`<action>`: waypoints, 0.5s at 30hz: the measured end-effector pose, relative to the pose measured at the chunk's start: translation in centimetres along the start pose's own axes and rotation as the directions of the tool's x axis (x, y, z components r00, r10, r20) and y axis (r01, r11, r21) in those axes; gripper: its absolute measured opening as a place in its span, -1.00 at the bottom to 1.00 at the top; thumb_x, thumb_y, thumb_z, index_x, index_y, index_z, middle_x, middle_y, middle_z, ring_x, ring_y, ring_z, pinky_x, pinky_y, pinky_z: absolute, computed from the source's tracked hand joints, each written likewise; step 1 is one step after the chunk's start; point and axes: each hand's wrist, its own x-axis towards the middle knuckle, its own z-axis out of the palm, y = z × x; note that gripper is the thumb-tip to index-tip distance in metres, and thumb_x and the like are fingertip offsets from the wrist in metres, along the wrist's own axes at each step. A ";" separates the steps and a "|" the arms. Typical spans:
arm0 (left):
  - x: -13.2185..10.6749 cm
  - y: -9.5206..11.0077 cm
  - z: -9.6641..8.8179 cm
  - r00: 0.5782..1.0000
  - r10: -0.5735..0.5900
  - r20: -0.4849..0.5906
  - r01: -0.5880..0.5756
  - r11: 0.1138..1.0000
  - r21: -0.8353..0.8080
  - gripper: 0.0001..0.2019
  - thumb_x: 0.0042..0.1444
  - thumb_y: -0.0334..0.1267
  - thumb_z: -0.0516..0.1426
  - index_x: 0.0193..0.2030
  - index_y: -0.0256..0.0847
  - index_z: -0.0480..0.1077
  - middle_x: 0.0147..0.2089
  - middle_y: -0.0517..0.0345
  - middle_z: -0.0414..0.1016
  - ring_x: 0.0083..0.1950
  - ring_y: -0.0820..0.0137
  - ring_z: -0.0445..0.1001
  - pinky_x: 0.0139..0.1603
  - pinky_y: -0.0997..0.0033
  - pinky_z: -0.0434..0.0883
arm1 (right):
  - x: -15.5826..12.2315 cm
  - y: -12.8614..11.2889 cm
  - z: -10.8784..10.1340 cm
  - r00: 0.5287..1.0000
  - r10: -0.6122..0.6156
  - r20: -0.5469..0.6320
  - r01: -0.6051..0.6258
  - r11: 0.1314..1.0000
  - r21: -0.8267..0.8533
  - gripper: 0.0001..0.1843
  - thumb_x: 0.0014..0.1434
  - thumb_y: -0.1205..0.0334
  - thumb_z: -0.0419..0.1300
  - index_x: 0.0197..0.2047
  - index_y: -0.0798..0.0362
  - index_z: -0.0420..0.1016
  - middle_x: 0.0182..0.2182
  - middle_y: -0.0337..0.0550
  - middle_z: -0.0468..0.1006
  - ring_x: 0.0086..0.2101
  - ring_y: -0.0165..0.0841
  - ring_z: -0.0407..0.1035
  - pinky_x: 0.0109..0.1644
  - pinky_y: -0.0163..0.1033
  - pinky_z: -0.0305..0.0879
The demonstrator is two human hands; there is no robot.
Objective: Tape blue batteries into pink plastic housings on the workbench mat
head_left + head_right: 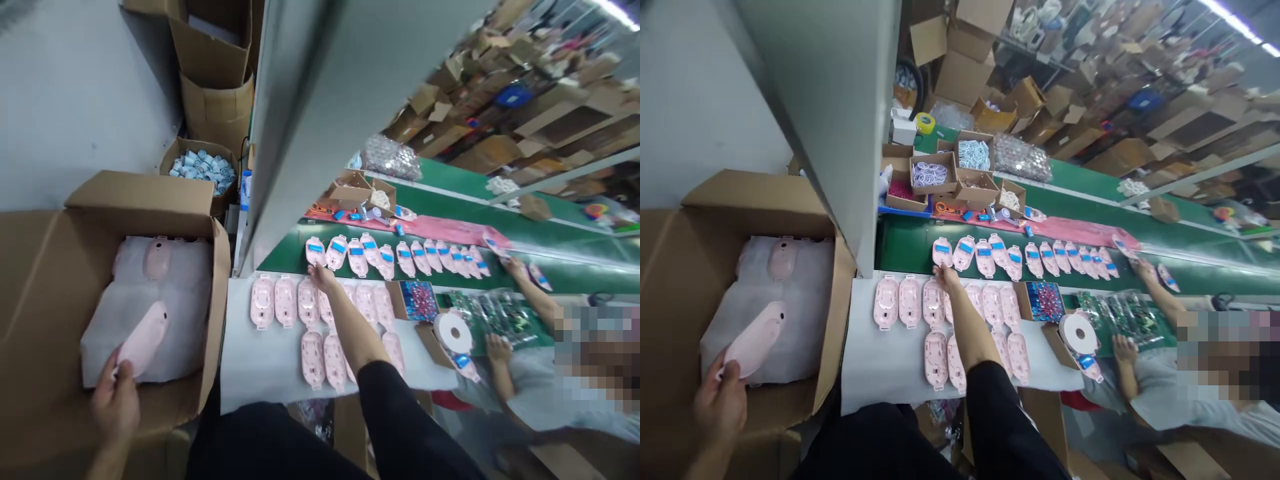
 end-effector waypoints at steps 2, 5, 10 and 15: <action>-3.7 2.3 0.9 0.973 0.226 -0.036 -0.227 0.974 -0.021 -0.48 0.23 -0.02 0.13 0.34 0.46 0.39 0.02 0.31 0.69 -0.03 0.05 0.68 -0.03 0.06 0.63 | 0.1 0.9 1.1 1.000 0.017 0.001 -0.017 0.999 0.046 -0.59 0.43 -0.16 0.17 -0.20 0.03 0.34 -0.51 -0.22 0.51 -0.60 -0.49 0.23 -0.58 -0.42 0.12; -7.8 6.3 4.5 0.773 0.626 0.103 -0.624 0.780 -0.055 -0.46 0.26 -0.31 0.14 0.33 0.31 0.45 0.00 0.13 0.66 0.00 0.13 0.64 0.10 0.09 0.58 | -7.6 6.2 2.3 0.977 0.022 0.214 -0.040 0.996 0.081 -0.52 0.42 -0.23 0.14 -0.08 0.08 0.44 -0.35 -0.08 0.62 -0.56 -0.45 0.34 -0.55 -0.39 0.17; -8.8 9.6 13.5 0.570 0.722 0.392 -0.765 0.640 -0.066 -0.48 0.29 -0.46 0.01 0.27 -0.01 0.54 -0.04 -0.08 0.62 0.02 0.14 0.57 0.11 0.09 0.52 | -24.0 16.8 4.1 0.762 0.083 0.642 -0.165 0.984 0.068 -0.34 0.30 -0.39 0.18 0.17 -0.02 0.47 0.08 0.03 0.61 -0.24 -0.29 0.58 -0.28 -0.27 0.41; -6.7 9.6 17.9 0.588 0.685 0.429 -0.748 0.663 -0.033 -0.48 0.29 -0.52 -0.08 0.19 -0.13 0.57 -0.13 -0.06 0.56 -0.06 0.19 0.51 0.02 0.12 0.52 | -26.5 19.6 3.9 0.756 0.187 0.627 -0.143 0.982 -0.122 -0.31 0.26 -0.43 0.15 0.00 0.07 0.54 -0.06 0.03 0.66 -0.27 -0.31 0.52 -0.28 -0.29 0.30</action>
